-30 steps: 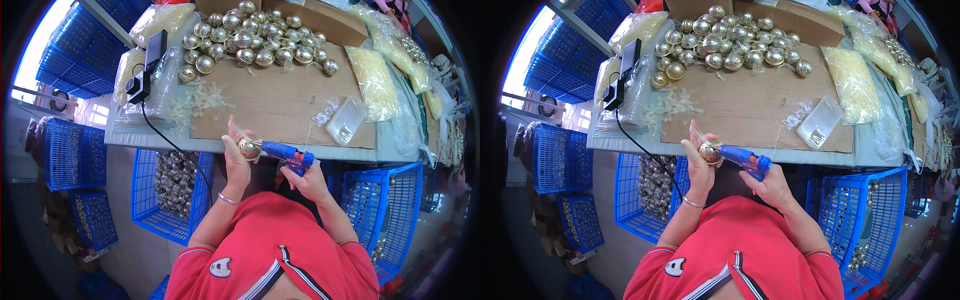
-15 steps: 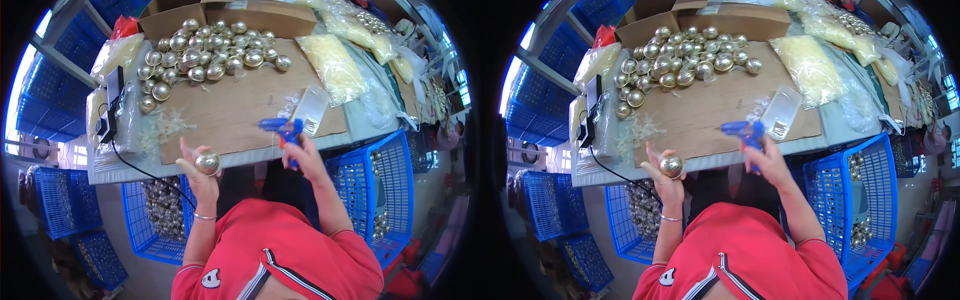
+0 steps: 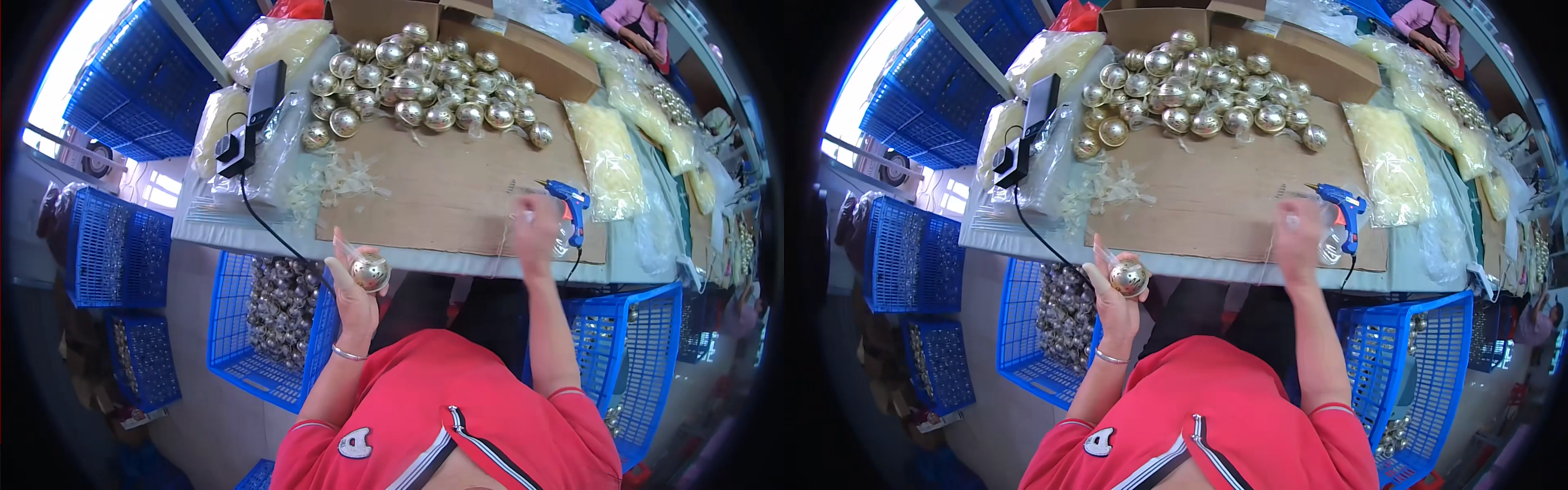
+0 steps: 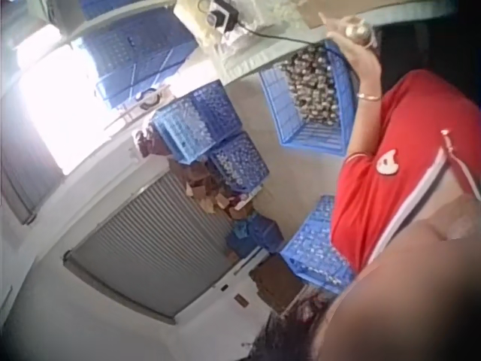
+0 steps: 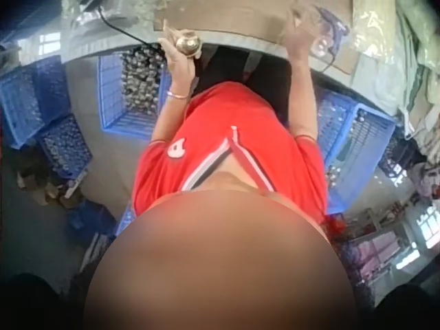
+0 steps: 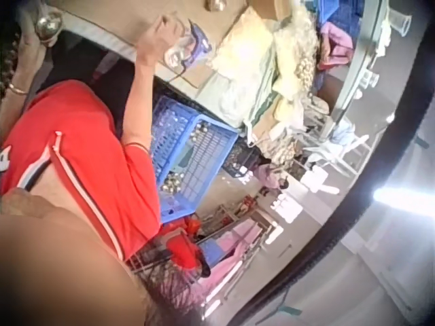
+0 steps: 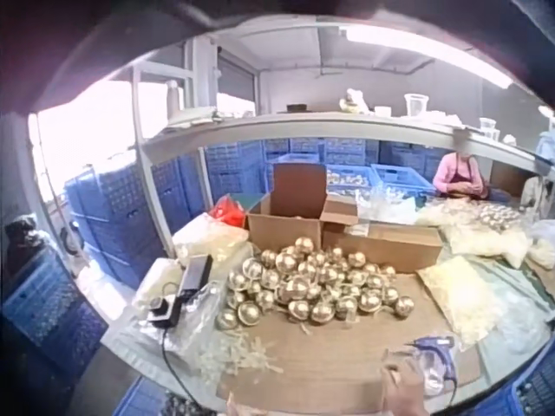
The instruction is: Applying hot glue to the top of Christmas ball ornaments and attaching hanging caps.
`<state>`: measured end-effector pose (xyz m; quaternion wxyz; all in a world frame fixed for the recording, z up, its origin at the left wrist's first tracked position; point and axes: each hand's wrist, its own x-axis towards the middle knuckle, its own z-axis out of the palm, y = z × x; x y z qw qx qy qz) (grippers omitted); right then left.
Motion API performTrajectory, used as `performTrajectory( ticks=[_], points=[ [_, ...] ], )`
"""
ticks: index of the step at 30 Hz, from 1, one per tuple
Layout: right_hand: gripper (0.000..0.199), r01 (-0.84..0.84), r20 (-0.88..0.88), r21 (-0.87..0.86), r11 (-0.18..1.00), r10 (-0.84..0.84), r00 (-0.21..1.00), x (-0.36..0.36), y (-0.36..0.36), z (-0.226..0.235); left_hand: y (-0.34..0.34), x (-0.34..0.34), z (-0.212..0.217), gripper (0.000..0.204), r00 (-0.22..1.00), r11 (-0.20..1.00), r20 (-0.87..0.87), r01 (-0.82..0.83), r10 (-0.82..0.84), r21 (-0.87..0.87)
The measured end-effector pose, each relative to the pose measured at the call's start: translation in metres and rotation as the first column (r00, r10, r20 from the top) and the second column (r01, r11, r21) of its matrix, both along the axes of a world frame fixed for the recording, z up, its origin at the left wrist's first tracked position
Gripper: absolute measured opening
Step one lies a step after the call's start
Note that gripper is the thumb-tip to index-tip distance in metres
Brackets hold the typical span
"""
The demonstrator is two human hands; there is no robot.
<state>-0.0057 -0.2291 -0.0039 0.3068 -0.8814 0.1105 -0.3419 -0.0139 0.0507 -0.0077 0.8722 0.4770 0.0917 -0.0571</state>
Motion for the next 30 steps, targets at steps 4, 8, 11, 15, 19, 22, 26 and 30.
performTrajectory(
  ticks=[4, 8, 11, 15, 19, 22, 26, 30],
  points=[
    [0.010, -0.331, -0.131, 0.236, 0.914, 0.367, 0.921, 0.056, 0.094, -0.017, 0.006, 0.000, -0.003, 0.070, 1.000, 1.000, -0.006, -0.011, 0.011, -0.002],
    [0.012, -0.327, -0.114, 0.182, 0.928, 0.350, 0.930, 0.095, 0.142, -0.030, 0.009, -0.002, 0.003, 0.071, 0.999, 0.999, -0.016, -0.034, 0.034, -0.003],
    [0.012, -0.285, -0.228, -0.019, 0.958, 0.273, 0.935, 0.100, 0.151, -0.040, 0.014, -0.003, 0.003, 0.072, 0.999, 0.999, -0.022, -0.050, 0.050, -0.005],
    [0.009, -0.398, -0.106, 0.137, 0.907, 0.413, 0.904, 0.093, 0.131, -0.041, 0.018, 0.000, 0.005, 0.073, 0.999, 0.999, -0.004, -0.033, 0.033, 0.021],
    [0.008, -0.515, -0.061, 0.313, 0.798, 0.558, 0.828, 0.056, 0.104, 0.003, 0.017, 0.009, -0.002, 0.074, 1.000, 1.000, 0.008, 0.011, -0.011, -0.005],
    [0.012, -0.655, 0.076, 0.099, 0.749, 0.651, 0.755, 0.032, 0.097, 0.038, 0.009, 0.018, -0.002, 0.074, 0.996, 0.996, 0.006, 0.088, -0.088, -0.017],
    [0.014, -0.738, 0.133, -0.046, 0.673, 0.736, 0.663, 0.007, 0.099, 0.049, -0.005, 0.018, 0.005, 0.078, 0.968, 0.968, 0.014, 0.250, -0.250, -0.005],
    [0.019, -0.717, 0.129, -0.175, 0.675, 0.738, 0.663, -0.002, 0.097, 0.040, -0.024, 0.013, 0.004, 0.082, 0.962, 0.958, 0.026, 0.272, -0.271, -0.092]
  ],
)
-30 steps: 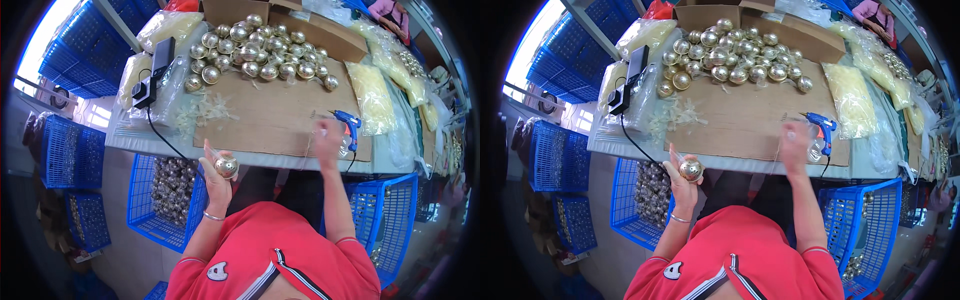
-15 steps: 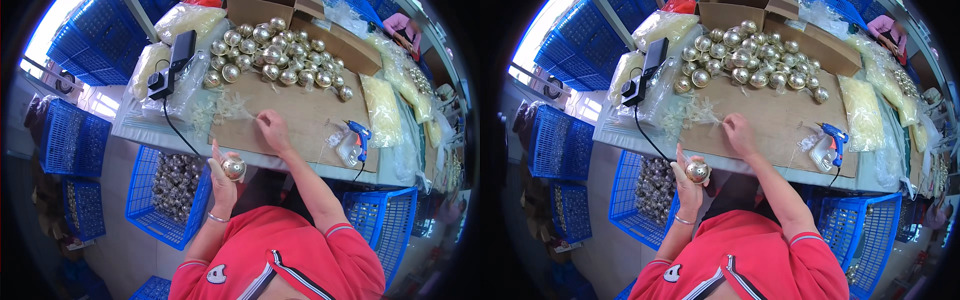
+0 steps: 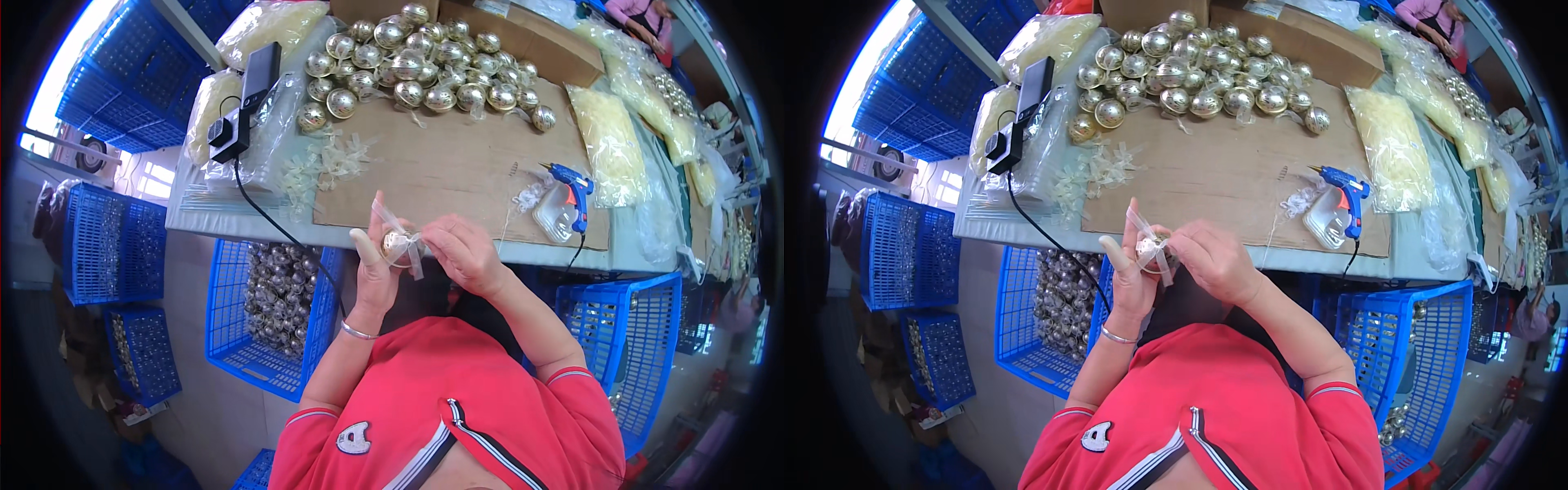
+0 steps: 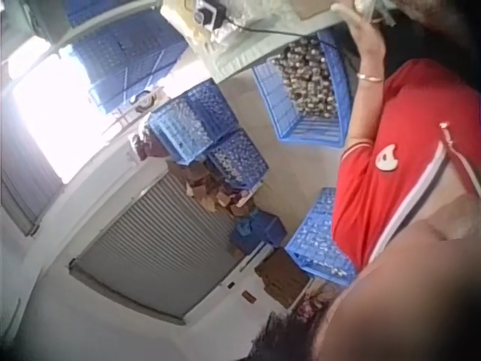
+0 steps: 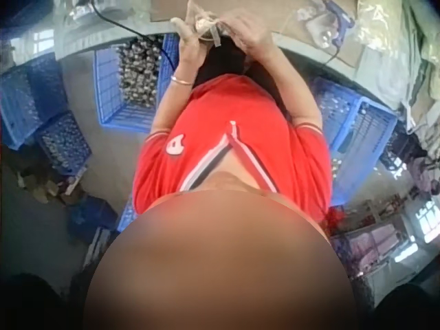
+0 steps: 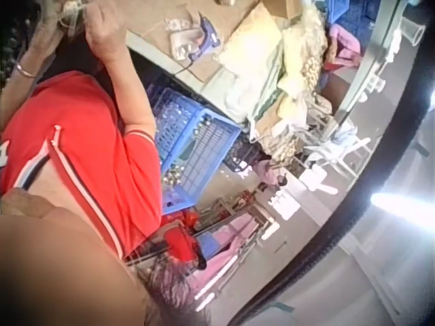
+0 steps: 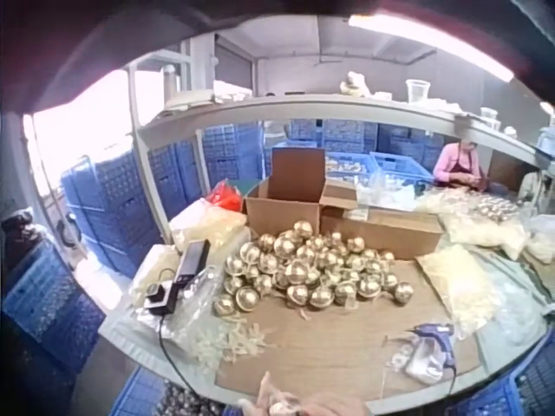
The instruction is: Applying hot glue to the top of Christmas ball ornaments and attaching hanging caps.
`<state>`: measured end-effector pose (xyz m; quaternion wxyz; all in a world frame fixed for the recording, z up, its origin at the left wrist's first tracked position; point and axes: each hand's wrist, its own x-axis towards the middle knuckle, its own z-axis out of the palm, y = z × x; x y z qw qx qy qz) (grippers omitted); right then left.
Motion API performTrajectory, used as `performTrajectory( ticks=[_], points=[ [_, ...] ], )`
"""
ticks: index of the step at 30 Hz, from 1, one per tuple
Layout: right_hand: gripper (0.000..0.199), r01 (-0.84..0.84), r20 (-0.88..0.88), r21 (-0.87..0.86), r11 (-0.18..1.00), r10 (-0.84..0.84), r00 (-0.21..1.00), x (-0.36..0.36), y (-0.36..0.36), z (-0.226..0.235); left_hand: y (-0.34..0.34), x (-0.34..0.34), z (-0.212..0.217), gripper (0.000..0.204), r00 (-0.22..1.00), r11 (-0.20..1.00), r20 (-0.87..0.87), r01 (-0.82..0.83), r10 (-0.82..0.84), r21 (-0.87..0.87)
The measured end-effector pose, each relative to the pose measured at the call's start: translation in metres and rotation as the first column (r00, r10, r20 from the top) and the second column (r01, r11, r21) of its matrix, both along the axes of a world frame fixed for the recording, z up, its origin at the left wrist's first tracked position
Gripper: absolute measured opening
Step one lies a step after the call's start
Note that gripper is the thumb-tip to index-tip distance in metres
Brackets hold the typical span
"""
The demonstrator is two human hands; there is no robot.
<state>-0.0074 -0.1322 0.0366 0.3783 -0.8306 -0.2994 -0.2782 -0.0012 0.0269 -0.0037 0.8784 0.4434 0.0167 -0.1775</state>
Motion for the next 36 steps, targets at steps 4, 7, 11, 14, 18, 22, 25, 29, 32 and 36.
performTrajectory(
  ticks=[4, 7, 11, 14, 18, 22, 25, 29, 32, 36],
  points=[
    [0.022, 0.048, 0.089, -0.106, 0.993, -0.039, 0.995, -0.005, -0.005, -0.011, -0.009, -0.007, 0.003, 0.066, 0.999, 0.999, 0.047, 0.006, -0.004, -0.043],
    [0.023, 0.075, 0.080, -0.106, 0.991, -0.067, 0.995, -0.009, -0.007, -0.013, -0.012, -0.009, 0.008, 0.057, 0.999, 1.000, 0.051, 0.003, -0.002, -0.024],
    [0.022, 0.092, 0.060, -0.106, 0.990, -0.086, 0.994, -0.012, -0.009, -0.020, -0.020, -0.008, 0.004, 0.055, 0.998, 0.995, 0.008, -0.068, 0.069, -0.067],
    [0.023, 0.076, 0.061, -0.103, 0.992, -0.070, 0.996, -0.013, -0.008, -0.017, -0.019, -0.010, 0.012, 0.058, 0.996, 0.995, 0.021, -0.088, 0.089, -0.055],
    [0.023, 0.048, 0.027, -0.080, 0.996, -0.046, 0.999, -0.011, -0.008, -0.019, -0.018, -0.009, 0.007, 0.057, 0.995, 0.990, -0.010, -0.103, 0.102, -0.097],
    [0.022, -0.034, -0.010, -0.057, 0.998, 0.034, 0.999, -0.011, -0.007, -0.018, -0.006, -0.013, 0.009, 0.054, 0.996, 0.992, -0.029, -0.091, 0.089, -0.091],
    [0.022, -0.017, -0.110, 0.035, 0.999, 0.021, 0.994, -0.011, -0.013, -0.031, 0.023, -0.014, 0.019, 0.051, 0.981, 0.981, -0.028, -0.191, 0.191, -0.027],
    [0.017, 0.211, -0.175, 0.086, 0.974, -0.193, 0.965, -0.019, -0.037, -0.040, 0.104, -0.023, 0.042, 0.046, 0.901, 0.897, -0.045, -0.422, 0.430, 0.127],
    [0.018, 0.293, -0.240, 0.106, 0.950, -0.261, 0.935, -0.026, -0.048, -0.048, 0.167, -0.035, 0.027, 0.044, 0.753, 0.742, -0.077, -0.619, 0.654, 0.258],
    [0.018, 0.334, -0.228, 0.075, 0.939, -0.310, 0.923, -0.024, -0.051, -0.059, 0.229, -0.040, 0.001, 0.061, 0.572, 0.682, -0.413, -0.705, 0.709, 0.195]
  ],
)
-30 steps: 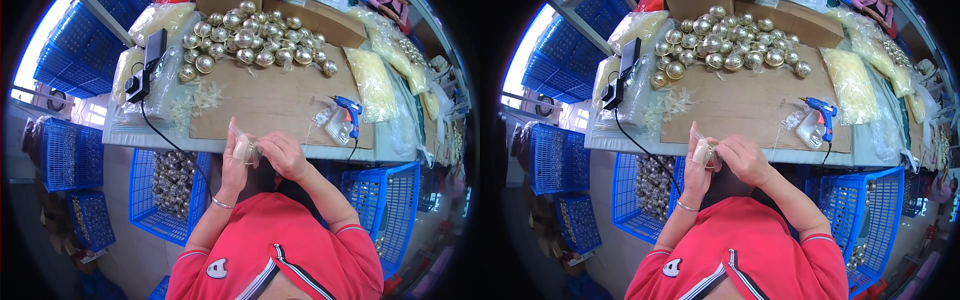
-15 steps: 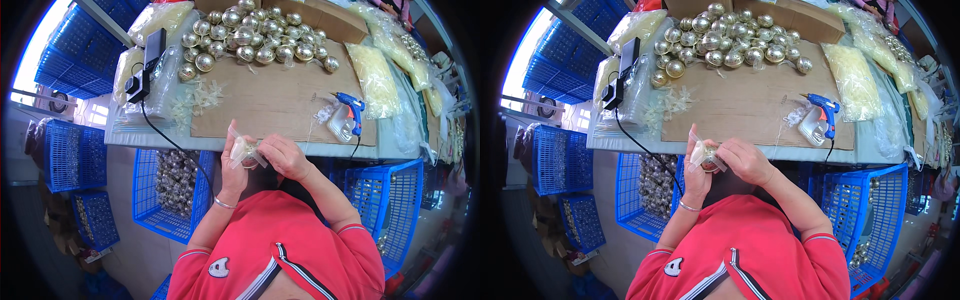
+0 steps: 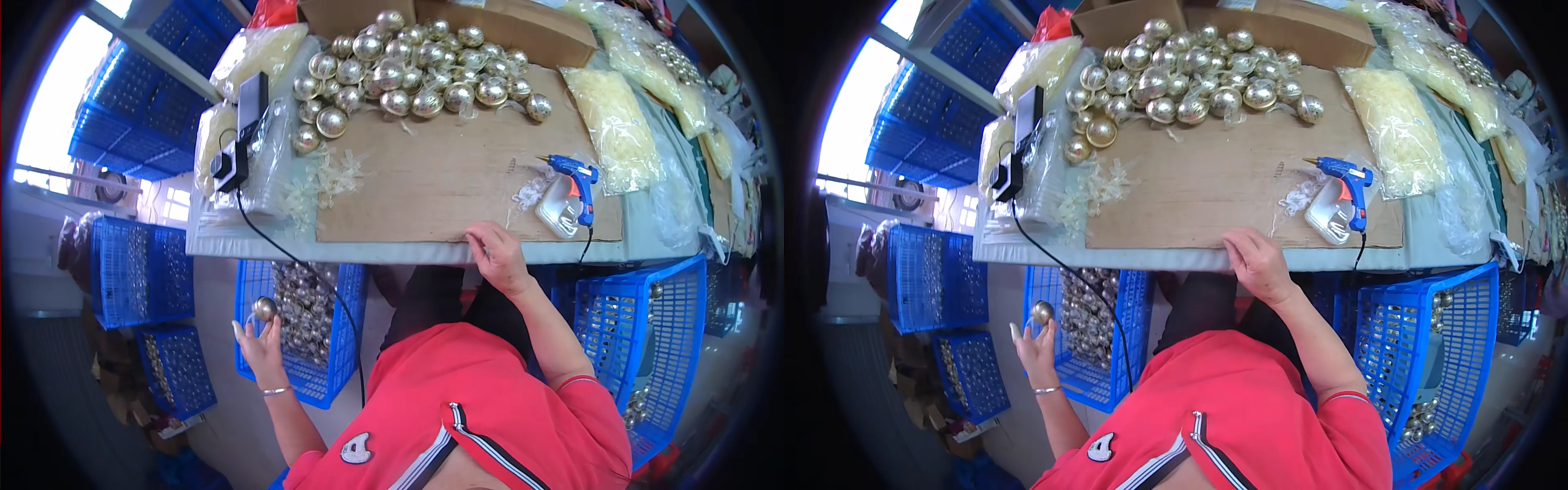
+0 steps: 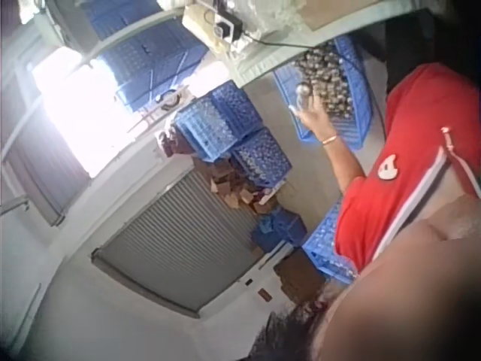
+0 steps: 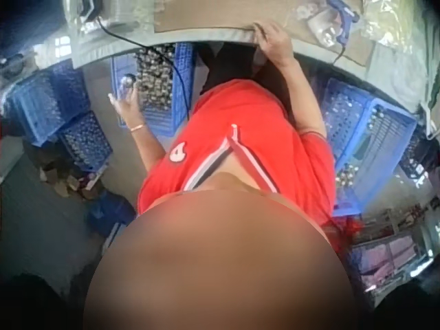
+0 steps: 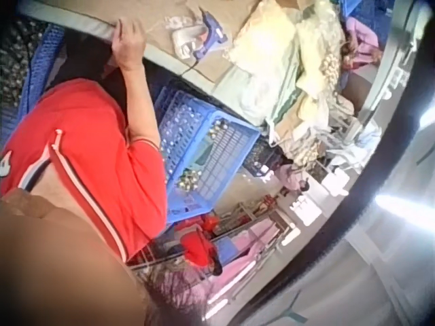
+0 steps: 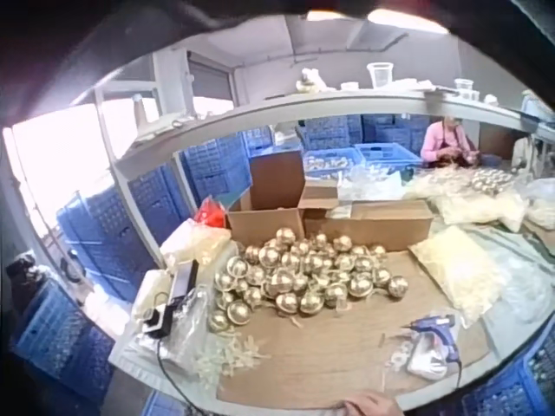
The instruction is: Applying hot glue to the top of Christmas ball ornaments and attaching hanging caps.
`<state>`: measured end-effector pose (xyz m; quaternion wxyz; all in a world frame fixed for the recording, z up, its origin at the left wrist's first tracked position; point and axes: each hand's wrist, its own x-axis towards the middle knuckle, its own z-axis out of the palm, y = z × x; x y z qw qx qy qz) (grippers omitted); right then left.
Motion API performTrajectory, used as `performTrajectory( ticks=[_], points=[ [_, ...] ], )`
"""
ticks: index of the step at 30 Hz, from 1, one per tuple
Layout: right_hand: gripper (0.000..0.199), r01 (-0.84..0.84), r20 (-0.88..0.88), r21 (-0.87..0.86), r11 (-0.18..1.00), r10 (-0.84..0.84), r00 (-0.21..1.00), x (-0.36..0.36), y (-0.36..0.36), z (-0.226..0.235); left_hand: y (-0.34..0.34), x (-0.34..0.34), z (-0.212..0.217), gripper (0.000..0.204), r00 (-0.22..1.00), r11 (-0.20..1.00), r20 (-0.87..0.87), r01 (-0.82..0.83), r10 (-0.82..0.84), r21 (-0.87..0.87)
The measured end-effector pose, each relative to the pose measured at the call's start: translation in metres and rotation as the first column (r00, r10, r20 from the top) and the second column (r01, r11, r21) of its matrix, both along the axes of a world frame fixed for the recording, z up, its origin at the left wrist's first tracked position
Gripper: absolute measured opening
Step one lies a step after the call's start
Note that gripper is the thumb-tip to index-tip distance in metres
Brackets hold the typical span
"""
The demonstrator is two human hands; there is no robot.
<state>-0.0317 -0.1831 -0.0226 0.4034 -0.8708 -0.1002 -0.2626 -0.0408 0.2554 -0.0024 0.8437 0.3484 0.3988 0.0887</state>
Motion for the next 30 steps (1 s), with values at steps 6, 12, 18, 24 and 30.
performTrajectory(
  ticks=[6, 12, 18, 24, 30],
  points=[
    [0.015, 0.070, -0.005, 0.009, 0.998, -0.070, 0.998, 0.003, -0.004, -0.021, -0.117, 0.066, 0.059, 0.048, 0.853, 0.716, 0.143, 0.317, -0.502, 0.621],
    [0.011, 0.119, -0.058, 0.057, 0.991, -0.116, 0.992, 0.001, -0.009, -0.024, -0.252, 0.205, 0.048, 0.039, 0.575, 0.324, 0.120, 0.266, -0.809, 0.908],
    [0.012, 0.075, 0.003, -0.052, 0.996, -0.075, 0.997, -0.002, -0.007, -0.033, -0.318, 0.305, 0.022, 0.070, 0.682, -0.311, -0.324, 0.148, -0.655, 0.939],
    [0.012, 0.077, 0.015, -0.055, 0.996, -0.076, 0.997, -0.006, -0.005, -0.026, -0.333, 0.303, 0.018, 0.059, 0.769, -0.351, -0.131, -0.127, -0.626, 0.928],
    [0.012, 0.074, 0.063, -0.042, 0.996, -0.072, 0.995, -0.010, -0.003, -0.024, -0.303, 0.260, 0.047, 0.038, 0.606, -0.050, 0.254, -0.438, -0.753, 0.897]
  ],
)
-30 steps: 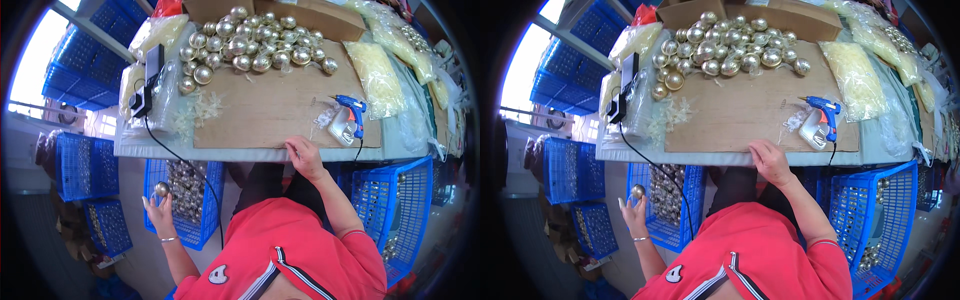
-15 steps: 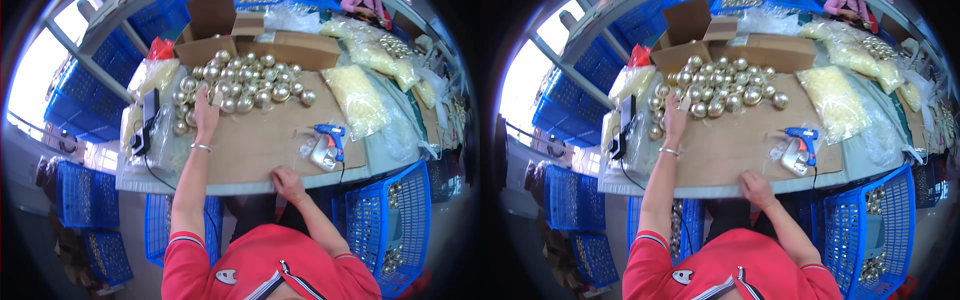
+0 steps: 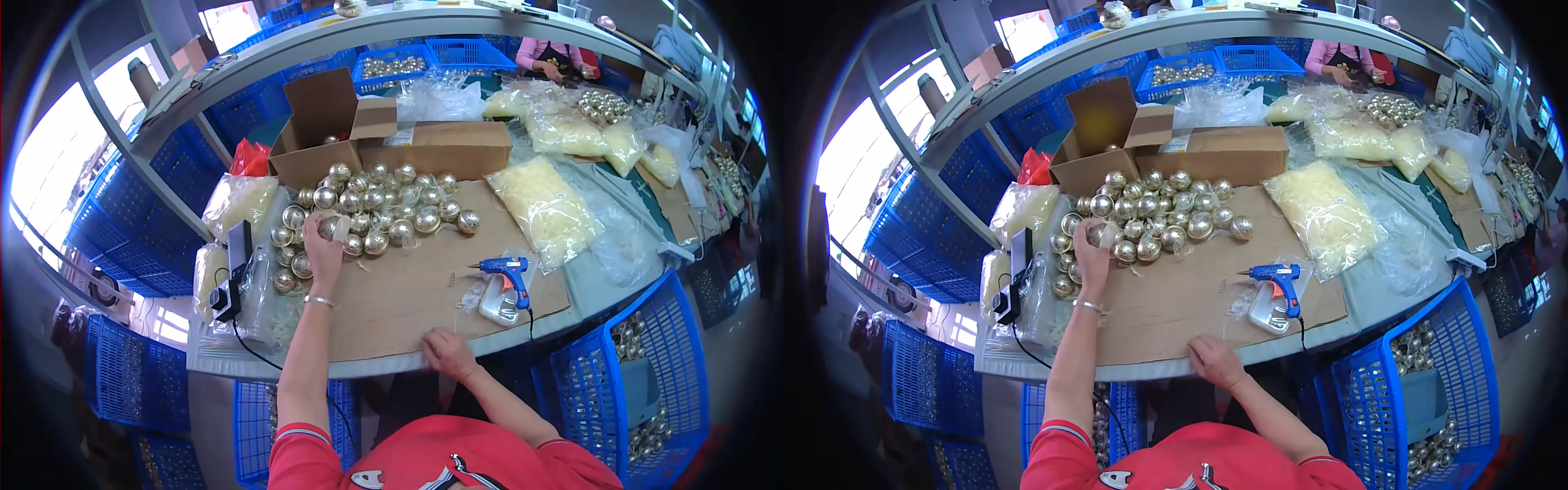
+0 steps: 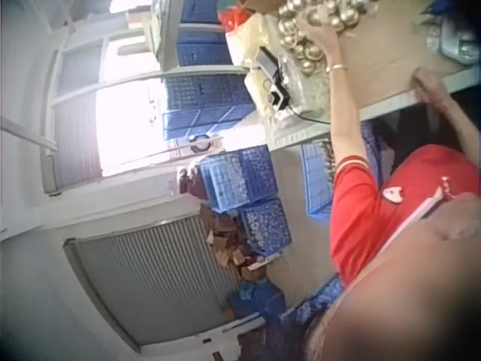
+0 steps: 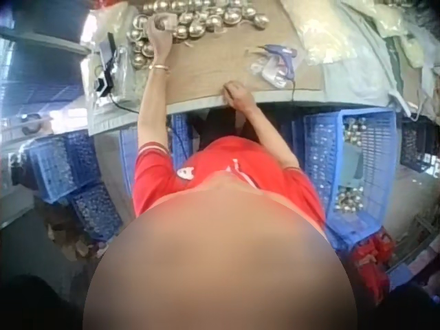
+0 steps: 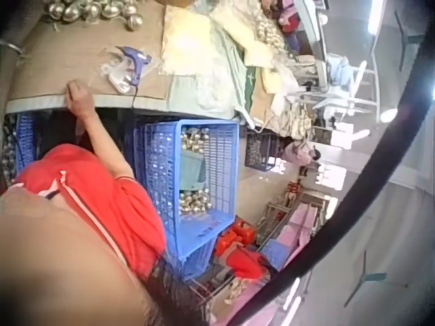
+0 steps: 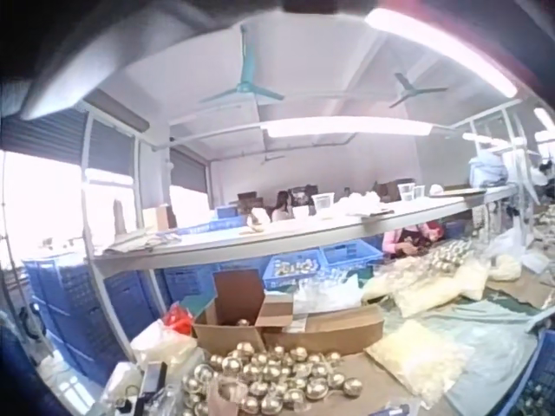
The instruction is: Applying hot glue to the top of Christmas ball ornaments and attaching hanging caps.
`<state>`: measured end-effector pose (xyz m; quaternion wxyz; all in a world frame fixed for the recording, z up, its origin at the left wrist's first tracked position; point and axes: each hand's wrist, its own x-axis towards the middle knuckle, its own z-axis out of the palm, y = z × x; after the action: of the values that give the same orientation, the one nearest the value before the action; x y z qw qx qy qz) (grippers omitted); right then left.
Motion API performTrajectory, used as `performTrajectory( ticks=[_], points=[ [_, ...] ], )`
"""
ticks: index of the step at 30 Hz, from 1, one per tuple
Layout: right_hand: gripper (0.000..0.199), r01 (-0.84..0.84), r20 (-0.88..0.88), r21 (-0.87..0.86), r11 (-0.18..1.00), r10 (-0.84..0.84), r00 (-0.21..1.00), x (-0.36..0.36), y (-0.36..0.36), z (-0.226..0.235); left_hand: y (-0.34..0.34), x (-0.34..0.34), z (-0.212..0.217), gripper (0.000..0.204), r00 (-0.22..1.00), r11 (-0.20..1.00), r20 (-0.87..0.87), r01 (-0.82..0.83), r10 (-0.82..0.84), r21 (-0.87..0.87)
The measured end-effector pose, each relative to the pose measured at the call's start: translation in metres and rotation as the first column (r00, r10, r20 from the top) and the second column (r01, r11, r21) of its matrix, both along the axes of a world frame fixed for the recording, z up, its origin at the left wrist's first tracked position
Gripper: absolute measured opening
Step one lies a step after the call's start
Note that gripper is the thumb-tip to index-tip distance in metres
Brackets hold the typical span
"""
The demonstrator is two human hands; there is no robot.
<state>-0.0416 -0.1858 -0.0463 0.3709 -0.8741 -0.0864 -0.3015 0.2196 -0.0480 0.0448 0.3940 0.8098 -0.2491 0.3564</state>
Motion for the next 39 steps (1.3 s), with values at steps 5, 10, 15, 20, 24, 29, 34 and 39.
performTrajectory(
  ticks=[5, 10, 15, 20, 24, 29, 34, 39],
  points=[
    [0.011, 0.028, -0.121, 0.091, 0.995, -0.017, 0.993, 0.008, -0.003, -0.010, 0.019, -0.080, -0.003, 0.028, 0.363, 0.596, -0.511, 0.179, -0.779, -0.783],
    [0.043, 0.038, -0.207, 0.913, 0.407, 0.380, 0.902, 0.017, 0.015, 0.048, 0.033, -0.151, -0.009, 0.033, 0.225, 0.501, -0.463, 0.159, -0.857, -0.851],
    [0.067, 0.029, -0.245, 0.933, 0.360, 0.572, 0.783, 0.015, 0.030, 0.084, 0.036, -0.179, -0.012, 0.034, 0.363, 0.618, -0.525, 0.219, -0.770, -0.755],
    [0.035, 0.198, -0.194, 0.977, 0.082, 0.732, 0.652, 0.026, 0.013, 0.078, 0.053, -0.192, -0.025, 0.038, 0.310, 0.618, -0.534, 0.418, -0.786, -0.666],
    [0.039, 0.107, -0.439, 0.858, 0.502, 0.609, 0.660, 0.022, 0.018, 0.072, 0.055, -0.199, -0.013, 0.044, 0.483, 0.774, -0.628, 0.532, -0.610, -0.343],
    [0.019, 0.143, -0.395, 0.868, 0.476, 0.488, 0.778, 0.019, 0.028, 0.052, 0.043, -0.205, 0.004, 0.047, 0.760, 0.882, -0.541, 0.467, -0.361, 0.068],
    [0.014, 0.090, -0.406, 0.848, 0.522, 0.531, 0.744, 0.012, 0.012, 0.066, 0.050, -0.203, -0.005, 0.048, 0.669, 0.830, -0.602, 0.558, -0.435, 0.020],
    [0.015, 0.094, -0.475, 0.792, 0.603, 0.512, 0.716, 0.009, -0.010, 0.070, 0.057, -0.219, -0.023, 0.053, 0.310, 0.746, -0.684, 0.367, -0.661, -0.555]
  ],
)
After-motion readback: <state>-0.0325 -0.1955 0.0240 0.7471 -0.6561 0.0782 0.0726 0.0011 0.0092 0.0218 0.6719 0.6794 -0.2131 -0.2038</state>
